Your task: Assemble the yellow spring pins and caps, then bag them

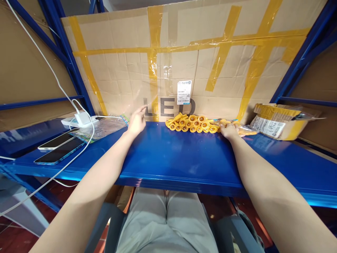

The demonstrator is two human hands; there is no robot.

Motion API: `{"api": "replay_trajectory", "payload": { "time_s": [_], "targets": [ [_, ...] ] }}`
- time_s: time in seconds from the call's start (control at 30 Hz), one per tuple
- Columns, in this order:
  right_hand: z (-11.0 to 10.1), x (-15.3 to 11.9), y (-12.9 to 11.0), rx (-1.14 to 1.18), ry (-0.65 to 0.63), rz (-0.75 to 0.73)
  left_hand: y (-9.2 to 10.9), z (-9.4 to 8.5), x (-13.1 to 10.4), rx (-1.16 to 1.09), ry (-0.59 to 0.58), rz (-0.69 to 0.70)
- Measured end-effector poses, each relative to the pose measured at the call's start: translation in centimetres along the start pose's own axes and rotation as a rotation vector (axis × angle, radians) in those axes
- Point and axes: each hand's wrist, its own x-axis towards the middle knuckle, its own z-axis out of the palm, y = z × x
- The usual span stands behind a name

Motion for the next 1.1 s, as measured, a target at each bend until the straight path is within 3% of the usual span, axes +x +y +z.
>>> {"api": "replay_trajectory", "payload": {
  "time_s": [0.17, 0.47, 0.73, 0.93, 1.1],
  "targets": [
    [0.3, 0.4, 0.2, 0.016, 0.039, -0.005, 2.6, 0.2, -0.4, -0.06, -0.167, 0.035],
    [-0.7, -0.5, -0.8, -0.067, 0.156, -0.093, 0.8, 1.6, -0.9, -0.11, -0.444, -0.075],
    [-0.5, -0.1, -1.8, -0.152, -0.029, -0.238, 0.0, 1.4, -0.8, -0.097, -0.547, -0.085],
    [0.1, 1.2, -1.3, -0.147, -0.039, -0.185, -0.4, 1.6, -0.9, -0.186, -0.582, -0.102],
    [0.1, 1.7, -1.0, -0.11, -0.049, -0.141, -1.1, 1.8, -0.7, -0.077, -0.583, -0.208]
  ]
}}
